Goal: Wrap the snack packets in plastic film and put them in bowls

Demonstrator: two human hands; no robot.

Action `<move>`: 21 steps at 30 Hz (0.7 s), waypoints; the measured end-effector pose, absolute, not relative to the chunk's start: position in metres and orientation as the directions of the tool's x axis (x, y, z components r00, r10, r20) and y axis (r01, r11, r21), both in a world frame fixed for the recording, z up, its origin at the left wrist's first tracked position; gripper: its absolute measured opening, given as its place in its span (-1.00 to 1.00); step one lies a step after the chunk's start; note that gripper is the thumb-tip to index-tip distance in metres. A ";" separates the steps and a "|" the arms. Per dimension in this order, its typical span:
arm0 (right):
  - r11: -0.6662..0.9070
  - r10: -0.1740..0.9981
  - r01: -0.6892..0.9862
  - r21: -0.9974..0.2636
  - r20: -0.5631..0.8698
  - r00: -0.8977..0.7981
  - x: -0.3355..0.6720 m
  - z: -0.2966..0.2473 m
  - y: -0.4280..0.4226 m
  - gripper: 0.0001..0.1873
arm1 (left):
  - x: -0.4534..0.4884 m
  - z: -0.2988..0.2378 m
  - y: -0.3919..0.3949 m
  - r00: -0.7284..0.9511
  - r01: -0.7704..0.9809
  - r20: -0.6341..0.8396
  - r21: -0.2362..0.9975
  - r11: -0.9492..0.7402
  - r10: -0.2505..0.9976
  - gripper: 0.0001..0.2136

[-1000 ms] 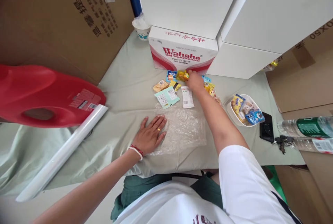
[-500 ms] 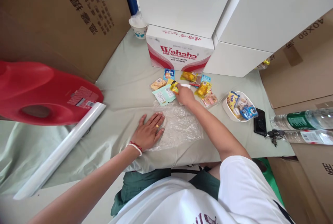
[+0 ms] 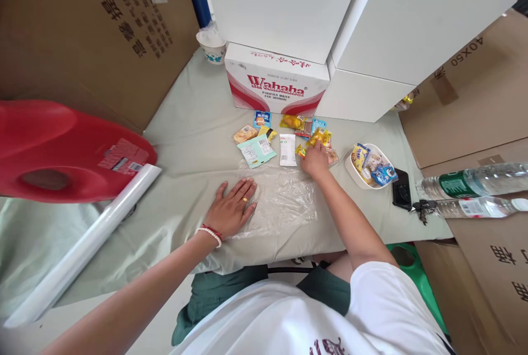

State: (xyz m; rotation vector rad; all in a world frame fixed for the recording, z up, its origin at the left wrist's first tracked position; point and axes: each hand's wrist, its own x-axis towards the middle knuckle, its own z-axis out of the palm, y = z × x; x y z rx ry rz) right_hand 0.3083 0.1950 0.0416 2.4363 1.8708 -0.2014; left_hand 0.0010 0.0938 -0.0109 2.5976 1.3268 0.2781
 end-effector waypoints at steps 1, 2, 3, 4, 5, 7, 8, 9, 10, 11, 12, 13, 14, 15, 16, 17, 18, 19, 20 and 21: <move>-0.294 0.948 0.955 -0.040 -0.136 0.286 0.314 0.039 0.199 -0.58 | 0.001 -0.011 0.094 0.576 0.773 0.073 0.273 -0.572 0.814 -0.47; -0.316 0.944 0.947 -0.055 -0.122 0.308 0.317 0.038 0.203 -0.56 | 0.001 -0.011 0.094 0.577 0.772 0.075 0.275 -0.573 0.813 -0.47; -0.322 0.944 0.944 -0.072 -0.107 0.313 0.318 0.037 0.207 -0.56 | 0.001 -0.011 0.094 0.578 0.771 0.076 0.276 -0.574 0.812 -0.47; -0.310 0.948 0.946 -0.091 -0.099 0.301 0.316 0.036 0.211 -0.56 | 0.001 -0.011 0.094 0.580 0.769 0.078 0.277 -0.576 0.811 -0.47; -0.266 0.961 0.958 -0.111 -0.105 0.255 0.313 0.036 0.214 -0.58 | 0.001 -0.011 0.094 0.581 0.768 0.079 0.276 -0.577 0.810 -0.47; -0.093 0.986 0.982 -0.163 -0.151 0.068 0.304 0.037 0.220 -0.61 | 0.001 -0.011 0.094 0.579 0.770 0.080 0.273 -0.576 0.812 -0.46; 0.002 0.985 0.982 -0.189 -0.167 -0.035 0.298 0.037 0.221 -0.62 | 0.000 -0.011 0.094 0.577 0.772 0.081 0.272 -0.575 0.813 -0.46; 0.079 0.979 0.974 -0.210 -0.168 -0.115 0.292 0.038 0.221 -0.61 | 0.000 -0.012 0.094 0.575 0.773 0.082 0.272 -0.574 0.814 -0.46; 0.133 0.973 0.965 -0.225 -0.156 -0.170 0.287 0.040 0.219 -0.61 | 0.000 -0.012 0.094 0.576 0.772 0.082 0.273 -0.574 0.814 -0.46; 0.163 0.969 0.959 -0.231 -0.144 -0.199 0.282 0.042 0.216 -0.60 | 0.000 -0.012 0.094 0.577 0.771 0.081 0.275 -0.575 0.812 -0.46; 0.173 0.967 0.957 -0.234 -0.142 -0.209 0.278 0.044 0.211 -0.60 | 0.000 -0.012 0.094 0.580 0.768 0.080 0.278 -0.577 0.811 -0.45; 0.187 0.960 0.952 -0.242 -0.161 -0.230 0.275 0.046 0.206 -0.60 | 0.001 -0.012 0.094 0.583 0.765 0.078 0.281 -0.579 0.809 -0.45; 0.216 0.943 0.943 -0.254 -0.196 -0.269 0.273 0.048 0.200 -0.59 | 0.001 -0.012 0.094 0.585 0.763 0.077 0.285 -0.580 0.808 -0.45; 0.255 0.918 0.929 -0.267 -0.235 -0.319 0.273 0.050 0.193 -0.57 | 0.001 -0.012 0.094 0.585 0.762 0.077 0.289 -0.580 0.807 -0.45; 0.293 0.891 0.914 -0.280 -0.267 -0.367 0.273 0.051 0.188 -0.55 | 0.001 -0.011 0.094 0.584 0.762 0.076 0.291 -0.578 0.808 -0.45; 0.317 0.873 0.904 -0.289 -0.284 -0.397 0.273 0.052 0.183 -0.52 | 0.001 -0.011 0.094 0.582 0.764 0.075 0.291 -0.576 0.810 -0.46; 0.322 0.869 0.900 -0.293 -0.286 -0.404 0.274 0.052 0.179 -0.49 | 0.001 -0.011 0.094 0.580 0.766 0.073 0.289 -0.574 0.811 -0.46; 0.308 0.877 0.905 -0.295 -0.280 -0.390 0.275 0.052 0.176 -0.48 | 0.001 -0.011 0.094 0.579 0.769 0.069 0.286 -0.572 0.813 -0.46; 0.266 0.898 0.916 -0.300 -0.269 -0.349 0.276 0.051 0.174 -0.47 | 0.001 -0.011 0.094 0.578 0.771 0.064 0.283 -0.570 0.814 -0.46; 0.205 0.923 0.929 -0.308 -0.256 -0.289 0.277 0.051 0.173 -0.47 | 0.001 -0.011 0.094 0.577 0.773 0.060 0.280 -0.568 0.815 -0.46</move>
